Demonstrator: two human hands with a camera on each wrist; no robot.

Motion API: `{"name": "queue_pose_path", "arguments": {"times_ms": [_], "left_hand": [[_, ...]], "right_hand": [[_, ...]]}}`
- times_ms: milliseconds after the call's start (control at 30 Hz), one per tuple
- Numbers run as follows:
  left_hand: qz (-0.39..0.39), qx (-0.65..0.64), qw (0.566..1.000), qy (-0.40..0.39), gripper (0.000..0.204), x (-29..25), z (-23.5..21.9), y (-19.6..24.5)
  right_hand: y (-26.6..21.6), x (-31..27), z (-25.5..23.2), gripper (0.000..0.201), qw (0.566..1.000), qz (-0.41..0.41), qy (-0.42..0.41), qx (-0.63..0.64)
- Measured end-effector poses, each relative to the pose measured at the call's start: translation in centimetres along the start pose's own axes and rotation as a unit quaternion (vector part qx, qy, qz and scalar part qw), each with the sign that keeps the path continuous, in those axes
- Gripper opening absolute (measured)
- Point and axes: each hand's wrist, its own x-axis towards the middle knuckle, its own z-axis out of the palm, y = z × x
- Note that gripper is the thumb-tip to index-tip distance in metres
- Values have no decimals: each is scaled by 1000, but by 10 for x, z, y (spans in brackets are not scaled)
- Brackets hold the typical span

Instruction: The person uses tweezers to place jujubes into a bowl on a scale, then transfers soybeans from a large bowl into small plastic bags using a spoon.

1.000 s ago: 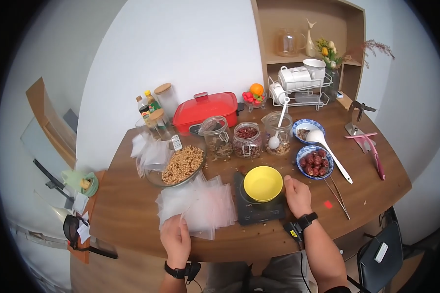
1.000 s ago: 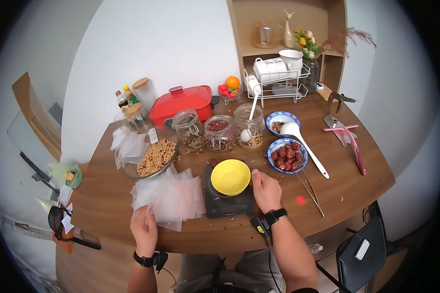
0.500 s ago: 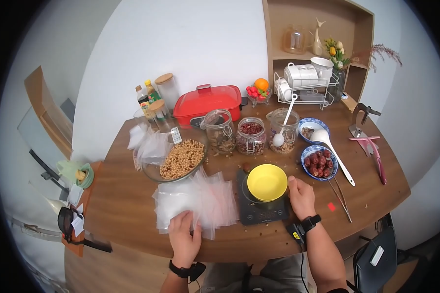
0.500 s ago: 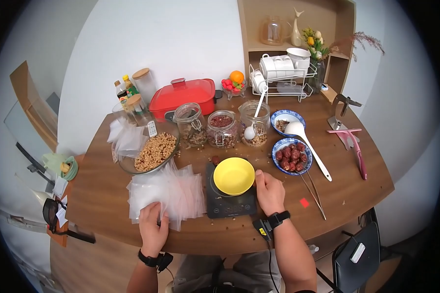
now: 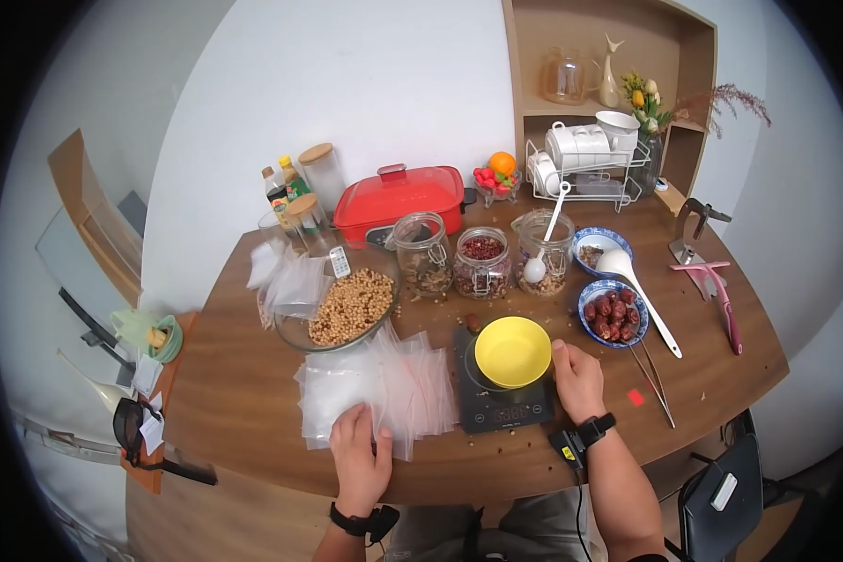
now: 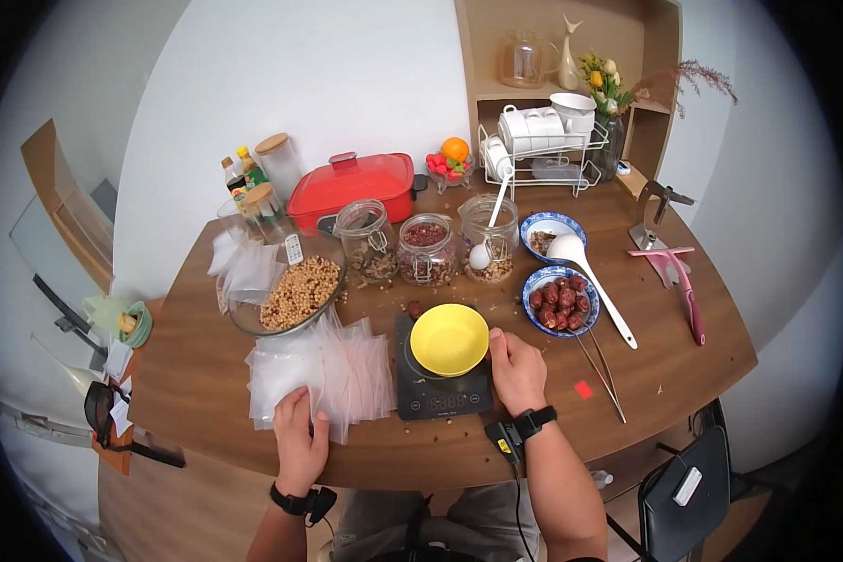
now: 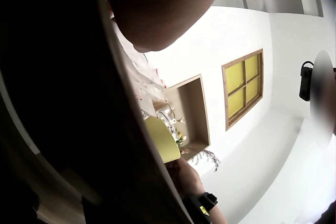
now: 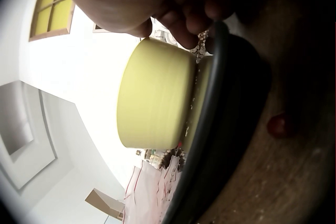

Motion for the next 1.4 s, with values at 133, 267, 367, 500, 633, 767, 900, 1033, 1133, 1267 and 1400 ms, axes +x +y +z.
{"name": "queue_pose_path", "arguments": {"times_ms": [133,267,367,500,633,767,900,1033,1133,1267,1400], "left_hand": [[-4,-5,1000,5,42,0,-3,1],[-14,-17,1000,12,41,-2,-2,-1],[-8,-14,1000,10,40,-2,-1,-2],[19,17,1000,12,39,-2,0,-1],[28,28,999,10,40,0,-2,4],[16,19,1000,5,40,-1,0,1],[20,23,1000,4,40,-1,0,1],[34,37,999,5,42,0,-2,4],[33,37,999,3,42,0,-3,6],[33,41,999,0,42,0,-2,5],[30,42,999,-1,42,-2,0,3]], "right_hand": [[-2,-1,-1,53,1000,6,-4,2],[-3,-1,-2,53,1000,-2,-5,-3],[-3,-1,-2,53,1000,3,-4,2],[-1,-1,-1,53,1000,3,-2,-3],[-1,-1,0,53,1000,4,-1,-2],[0,-1,0,53,1000,-1,1,-2],[-1,-1,-1,54,1000,-3,3,-16],[-4,-2,-2,54,1000,-5,4,-11],[-5,-2,-2,54,1000,-6,5,-10],[0,-2,1,53,1000,-13,7,-10],[1,-2,1,53,1000,-22,11,-13]]}}
